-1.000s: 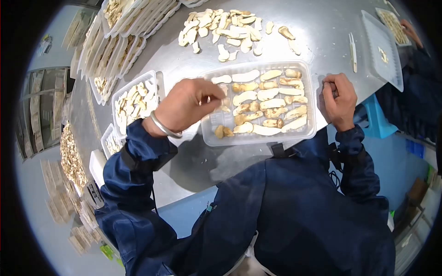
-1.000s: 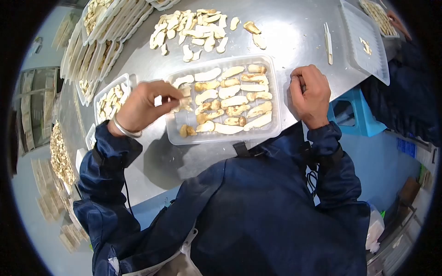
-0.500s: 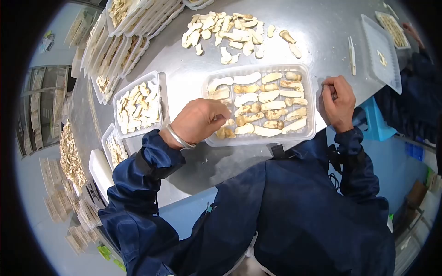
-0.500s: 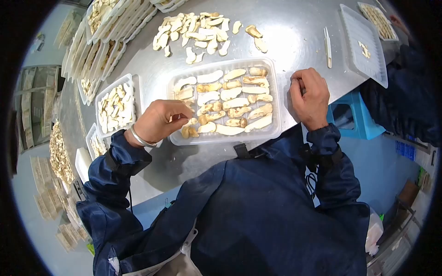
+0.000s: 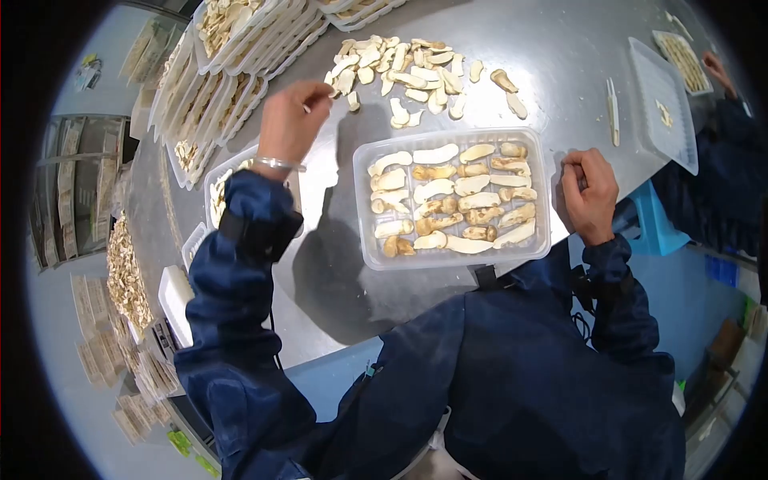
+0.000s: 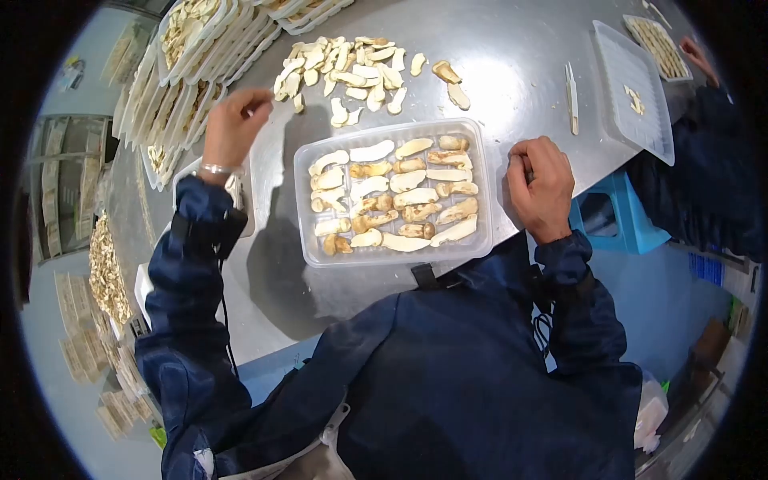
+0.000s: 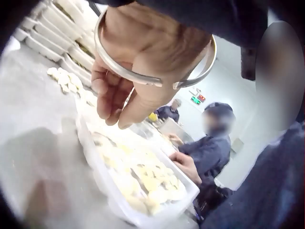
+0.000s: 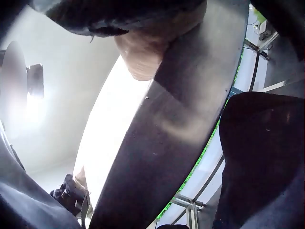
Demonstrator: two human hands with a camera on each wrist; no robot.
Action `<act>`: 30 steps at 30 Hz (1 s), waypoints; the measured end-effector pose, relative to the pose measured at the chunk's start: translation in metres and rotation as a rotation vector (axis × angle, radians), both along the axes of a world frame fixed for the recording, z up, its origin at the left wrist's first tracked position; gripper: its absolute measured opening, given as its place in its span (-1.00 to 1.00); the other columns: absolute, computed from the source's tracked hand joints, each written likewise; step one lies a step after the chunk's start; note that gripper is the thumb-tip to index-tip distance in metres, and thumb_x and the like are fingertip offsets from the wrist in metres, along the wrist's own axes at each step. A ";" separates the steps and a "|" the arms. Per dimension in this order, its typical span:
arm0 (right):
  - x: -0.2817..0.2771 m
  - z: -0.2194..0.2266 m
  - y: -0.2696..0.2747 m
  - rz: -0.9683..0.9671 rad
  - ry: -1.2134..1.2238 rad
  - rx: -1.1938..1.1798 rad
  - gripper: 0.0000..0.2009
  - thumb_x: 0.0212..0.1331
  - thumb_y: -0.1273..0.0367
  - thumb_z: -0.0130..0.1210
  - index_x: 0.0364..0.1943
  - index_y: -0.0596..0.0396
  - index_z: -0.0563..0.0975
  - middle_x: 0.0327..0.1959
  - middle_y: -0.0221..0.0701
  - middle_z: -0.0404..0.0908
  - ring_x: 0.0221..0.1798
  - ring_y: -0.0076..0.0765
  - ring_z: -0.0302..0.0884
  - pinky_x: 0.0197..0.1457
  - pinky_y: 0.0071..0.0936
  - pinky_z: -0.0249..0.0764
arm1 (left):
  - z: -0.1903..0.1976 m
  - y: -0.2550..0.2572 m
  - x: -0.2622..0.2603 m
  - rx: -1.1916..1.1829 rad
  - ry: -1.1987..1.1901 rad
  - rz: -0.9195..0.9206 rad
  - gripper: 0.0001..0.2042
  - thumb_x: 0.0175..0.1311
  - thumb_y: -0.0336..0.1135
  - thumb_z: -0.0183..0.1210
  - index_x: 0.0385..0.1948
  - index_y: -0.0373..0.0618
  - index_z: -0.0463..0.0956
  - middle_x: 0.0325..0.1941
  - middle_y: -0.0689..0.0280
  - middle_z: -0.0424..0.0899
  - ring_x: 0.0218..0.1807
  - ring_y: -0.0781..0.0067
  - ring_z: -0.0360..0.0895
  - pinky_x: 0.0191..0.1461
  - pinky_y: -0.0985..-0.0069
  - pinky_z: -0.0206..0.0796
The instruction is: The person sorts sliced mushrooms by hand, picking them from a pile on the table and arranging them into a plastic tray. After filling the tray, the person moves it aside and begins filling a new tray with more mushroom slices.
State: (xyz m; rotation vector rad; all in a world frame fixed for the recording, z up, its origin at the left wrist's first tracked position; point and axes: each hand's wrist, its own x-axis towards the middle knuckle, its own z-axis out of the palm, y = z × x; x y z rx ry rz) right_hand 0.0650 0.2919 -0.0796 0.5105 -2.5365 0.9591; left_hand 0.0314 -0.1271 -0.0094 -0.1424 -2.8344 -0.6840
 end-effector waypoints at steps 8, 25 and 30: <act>0.000 0.002 0.001 0.004 0.003 -0.005 -0.95 0.08 0.55 0.12 -0.38 0.13 0.53 -0.49 -0.33 0.46 -0.46 -0.20 0.43 -0.29 -0.30 0.28 | -0.048 -0.014 -0.085 -0.293 0.091 0.008 -0.75 0.18 -0.25 0.25 -0.19 -0.17 0.69 -0.22 0.14 0.72 -0.24 0.13 0.65 -0.11 0.30 0.46; 0.001 -0.001 0.000 0.003 -0.006 -0.020 -0.95 0.09 0.54 0.12 -0.38 0.11 0.53 -0.48 -0.35 0.48 -0.47 -0.23 0.44 -0.28 -0.32 0.30 | 0.018 0.046 0.080 0.329 -0.509 -0.232 -0.87 0.21 -0.50 0.27 -0.22 -0.17 0.69 -0.40 0.34 0.69 -0.43 0.55 0.49 -0.28 0.55 0.39; 0.000 -0.003 0.002 -0.004 0.002 0.010 -0.95 0.11 0.55 0.12 -0.35 0.13 0.54 -0.47 -0.36 0.47 -0.45 -0.26 0.43 -0.28 -0.35 0.33 | 0.007 0.053 0.099 0.311 -0.565 -0.224 -0.91 0.20 -0.53 0.26 -0.29 -0.23 0.66 -0.42 0.34 0.68 -0.45 0.57 0.49 -0.32 0.57 0.36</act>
